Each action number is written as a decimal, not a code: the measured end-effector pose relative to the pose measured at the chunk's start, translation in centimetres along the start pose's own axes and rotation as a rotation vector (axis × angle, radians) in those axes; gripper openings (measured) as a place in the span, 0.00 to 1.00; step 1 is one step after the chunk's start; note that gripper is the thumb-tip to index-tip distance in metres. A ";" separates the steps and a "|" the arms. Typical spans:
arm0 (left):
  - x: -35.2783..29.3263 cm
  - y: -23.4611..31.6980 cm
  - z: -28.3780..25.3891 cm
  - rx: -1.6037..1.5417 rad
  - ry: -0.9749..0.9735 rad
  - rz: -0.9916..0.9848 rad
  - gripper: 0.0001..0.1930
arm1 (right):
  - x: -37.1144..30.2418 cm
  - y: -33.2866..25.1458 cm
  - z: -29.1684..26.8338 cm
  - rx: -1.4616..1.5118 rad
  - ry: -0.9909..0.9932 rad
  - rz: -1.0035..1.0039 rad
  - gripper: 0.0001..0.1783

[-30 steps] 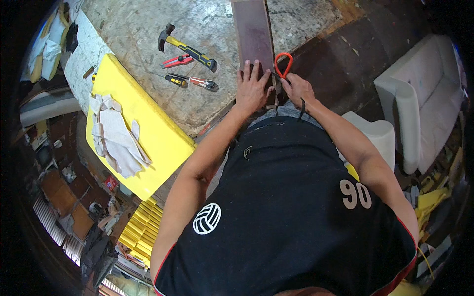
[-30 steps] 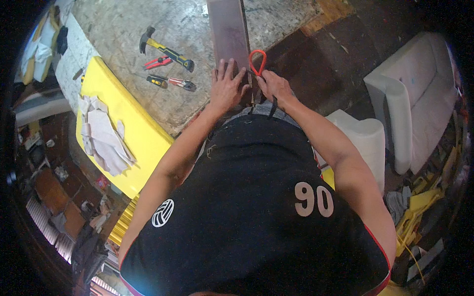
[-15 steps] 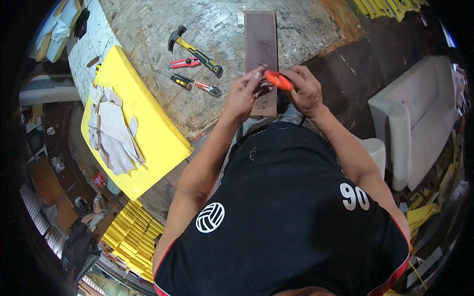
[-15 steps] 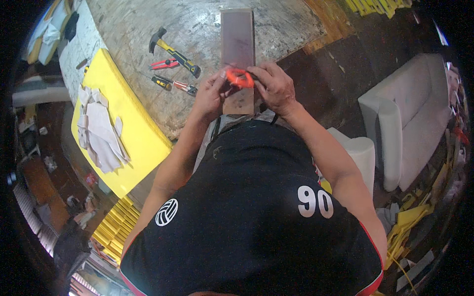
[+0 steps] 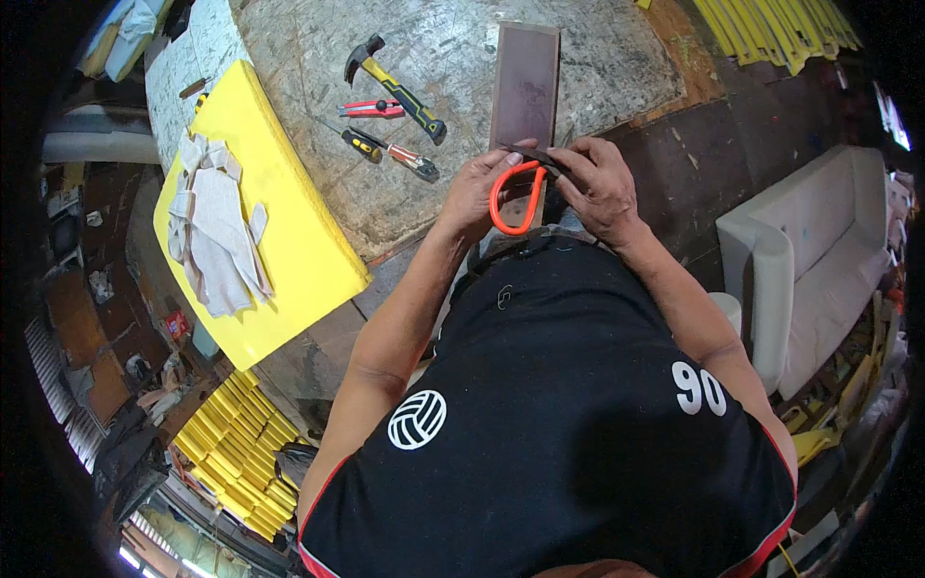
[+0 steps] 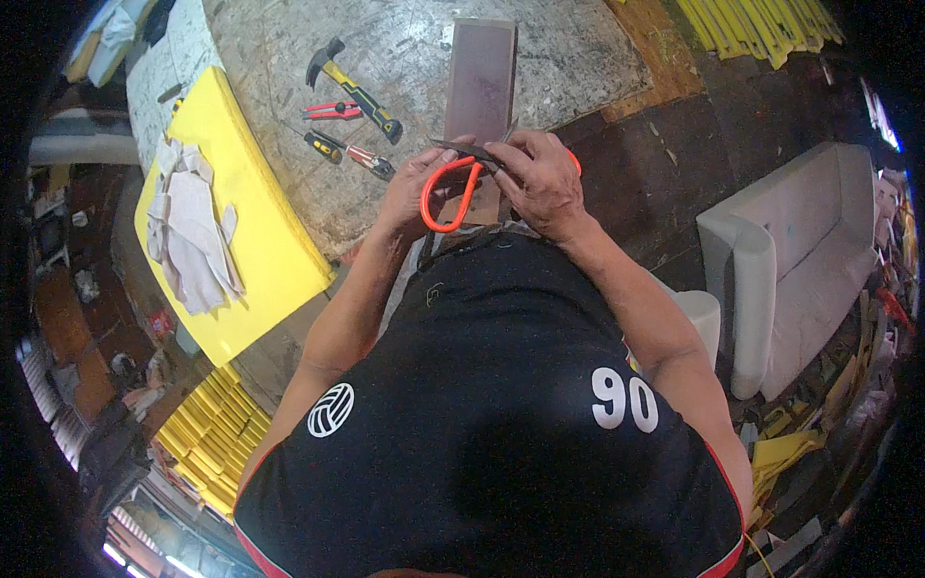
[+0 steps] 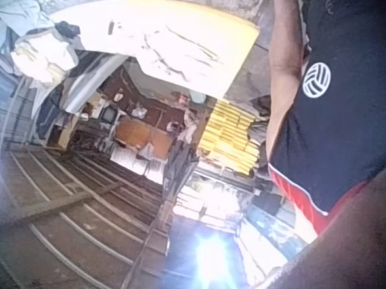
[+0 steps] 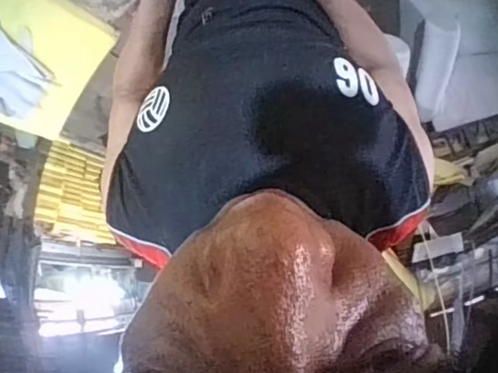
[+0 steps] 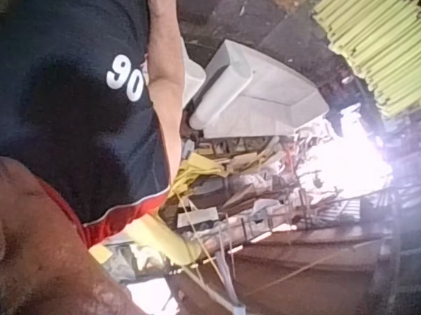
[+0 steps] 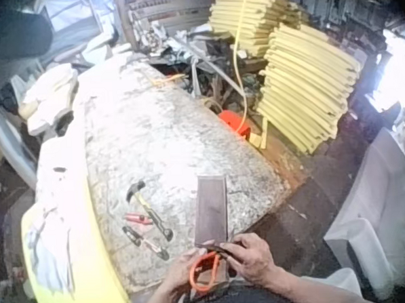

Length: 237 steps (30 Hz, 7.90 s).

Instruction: The person sharpens a utility knife blade and a pair of scissors on a sanding block placed on a workbench. They then cut a strip of white fabric with the sharpened scissors.

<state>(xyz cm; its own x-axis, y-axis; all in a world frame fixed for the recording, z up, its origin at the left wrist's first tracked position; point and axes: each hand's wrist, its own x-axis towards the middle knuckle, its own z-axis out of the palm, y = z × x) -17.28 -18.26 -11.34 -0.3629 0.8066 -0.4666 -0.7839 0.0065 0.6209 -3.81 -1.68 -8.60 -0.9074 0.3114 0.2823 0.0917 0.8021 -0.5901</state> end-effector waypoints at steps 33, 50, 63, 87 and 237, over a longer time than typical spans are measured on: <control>1.9 -0.2 5.7 0.096 0.120 0.134 0.24 | 0.3 2.7 0.2 0.492 -0.343 0.699 0.29; 3.1 1.5 4.3 0.060 0.240 0.219 0.17 | 0.1 2.8 -0.3 1.415 -0.525 0.851 0.28; 3.4 1.7 3.5 0.022 0.232 0.172 0.12 | 1.1 1.5 -1.8 1.195 -0.603 0.906 0.26; 3.9 2.4 3.1 -0.073 0.262 0.151 0.08 | 2.4 -0.9 -2.6 0.157 -0.451 0.598 0.28; 3.2 3.7 1.7 0.142 0.015 -0.067 0.22 | -0.8 3.1 0.1 0.846 -0.645 0.560 0.27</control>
<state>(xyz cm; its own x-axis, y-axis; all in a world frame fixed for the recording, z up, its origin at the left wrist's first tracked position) -20.50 -14.65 -9.41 -0.3211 0.7923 -0.5187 -0.7276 0.1442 0.6707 -2.86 0.52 -10.73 -0.8880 0.0037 -0.4598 0.4596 -0.0265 -0.8877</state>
